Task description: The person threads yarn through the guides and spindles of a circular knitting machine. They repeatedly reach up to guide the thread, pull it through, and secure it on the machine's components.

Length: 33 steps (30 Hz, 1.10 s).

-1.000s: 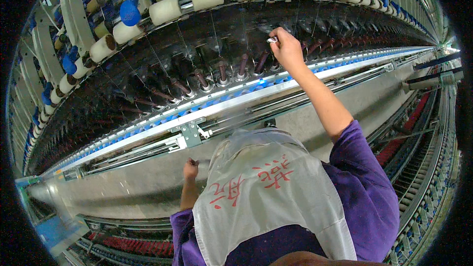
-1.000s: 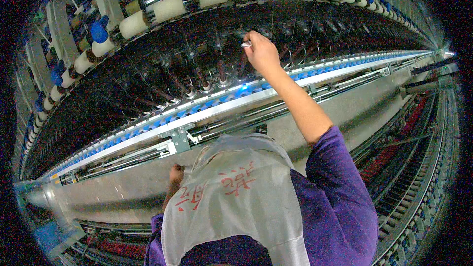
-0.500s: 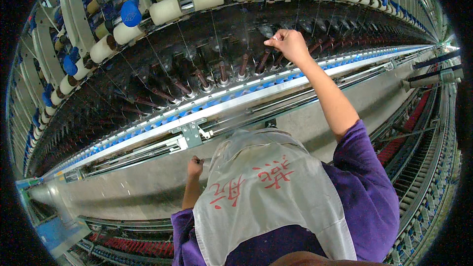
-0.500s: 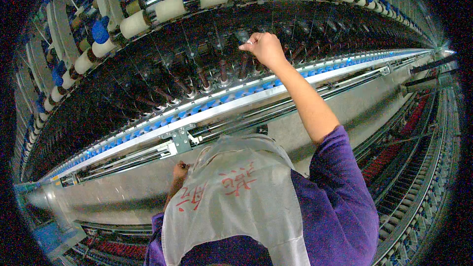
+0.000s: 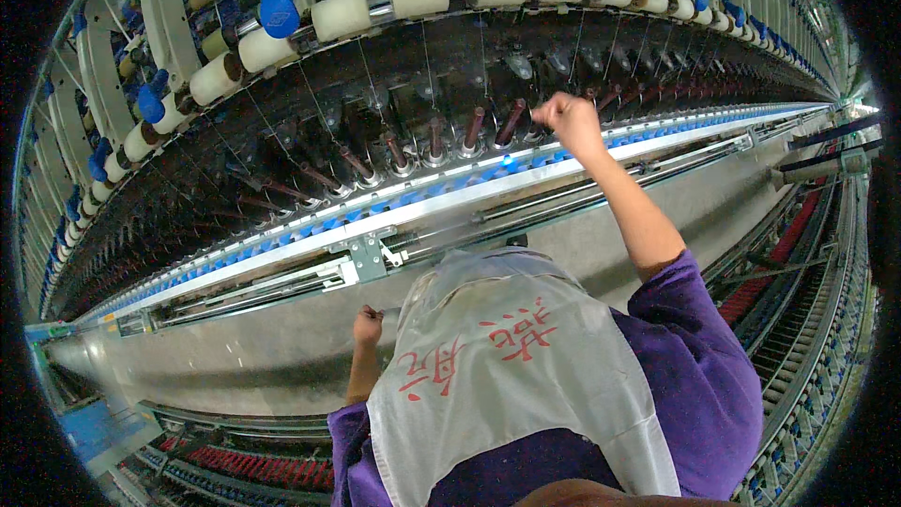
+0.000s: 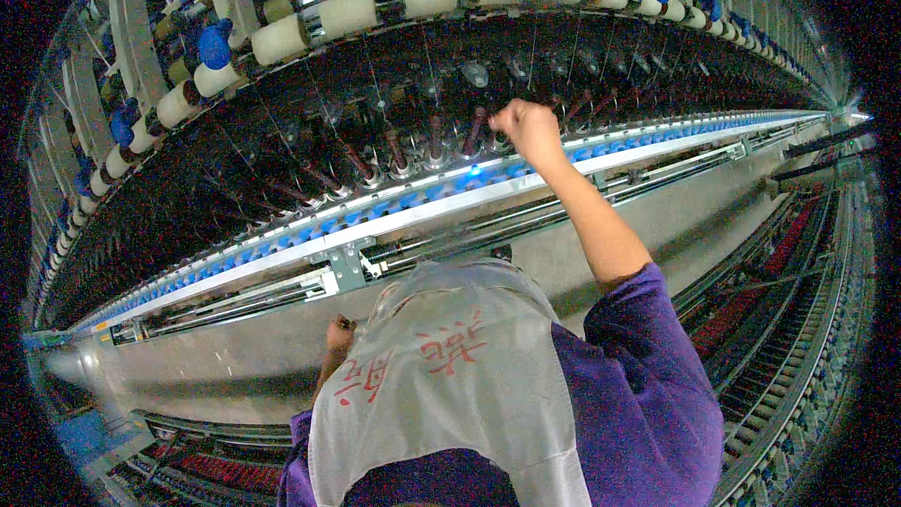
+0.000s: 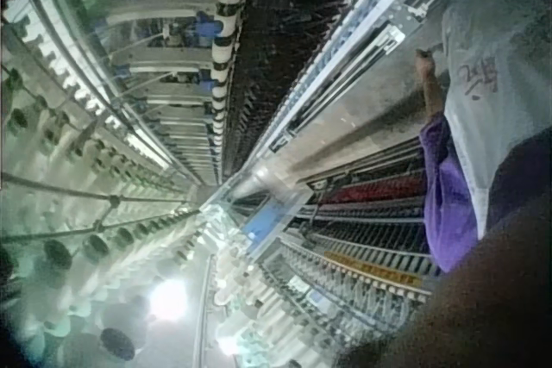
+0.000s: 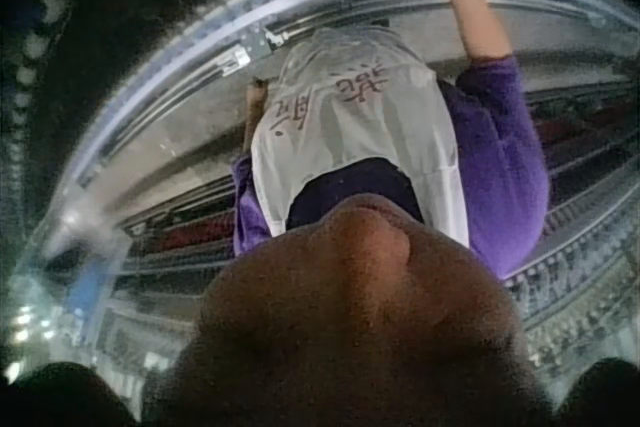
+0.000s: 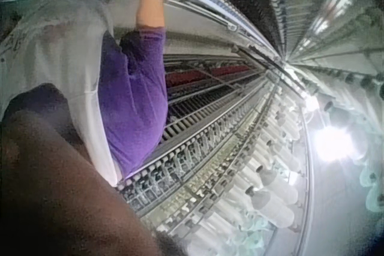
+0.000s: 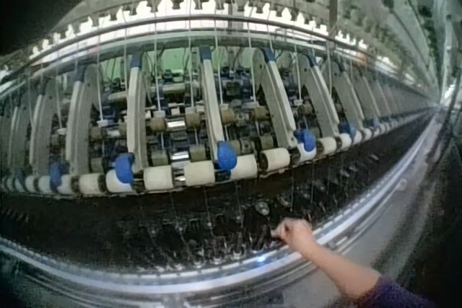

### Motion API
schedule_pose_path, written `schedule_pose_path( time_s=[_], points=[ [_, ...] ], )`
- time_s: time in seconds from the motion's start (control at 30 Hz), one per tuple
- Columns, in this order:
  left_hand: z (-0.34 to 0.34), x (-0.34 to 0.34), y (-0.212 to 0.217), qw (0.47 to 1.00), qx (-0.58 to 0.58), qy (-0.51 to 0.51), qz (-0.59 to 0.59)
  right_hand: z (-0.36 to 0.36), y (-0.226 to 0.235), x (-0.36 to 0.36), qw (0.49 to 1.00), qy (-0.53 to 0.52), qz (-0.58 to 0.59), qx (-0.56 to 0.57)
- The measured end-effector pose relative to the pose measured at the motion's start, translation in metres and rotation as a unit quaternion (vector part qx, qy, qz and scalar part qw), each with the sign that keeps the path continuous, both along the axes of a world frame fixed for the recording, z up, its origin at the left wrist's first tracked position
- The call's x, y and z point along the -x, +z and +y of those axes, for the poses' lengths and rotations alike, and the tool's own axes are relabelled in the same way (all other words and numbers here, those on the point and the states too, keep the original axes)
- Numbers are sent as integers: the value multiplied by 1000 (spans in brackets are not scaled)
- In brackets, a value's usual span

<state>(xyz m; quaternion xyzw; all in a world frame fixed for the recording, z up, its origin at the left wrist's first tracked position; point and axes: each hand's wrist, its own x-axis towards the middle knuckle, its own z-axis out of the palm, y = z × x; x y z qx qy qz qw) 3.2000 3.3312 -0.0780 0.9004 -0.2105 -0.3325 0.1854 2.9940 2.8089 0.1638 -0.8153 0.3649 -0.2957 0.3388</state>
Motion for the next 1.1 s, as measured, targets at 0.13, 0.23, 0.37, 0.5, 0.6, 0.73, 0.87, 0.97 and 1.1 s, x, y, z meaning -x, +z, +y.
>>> schedule_pose_path(
  time_s=[0.13,0.23,0.37,0.5,0.6,0.73,0.87,0.97,1.1],
  points=[
    [-3,5,-7,1000,-5,5,28,33,-44,56,892,111,433,73],
    [-2,3,-16,998,-15,8,67,43,-23,65,919,172,349,64],
    [-7,-10,-21,996,-69,-50,36,17,102,17,984,108,139,-31],
    [-20,-27,-15,999,-25,-42,3,14,254,-37,961,93,5,261],
    [-29,-31,-9,999,30,-20,-13,9,325,-89,886,118,48,446],
    [-30,-15,-8,994,87,63,-33,-45,355,-167,749,-7,318,581],
    [-6,21,-12,996,47,64,-39,-116,355,-226,652,-47,447,611],
    [33,52,-14,996,40,71,25,-147,353,-244,721,-33,344,600],
    [88,97,-23,990,23,136,-5,-156,361,-259,792,-78,328,509]
  ],
)
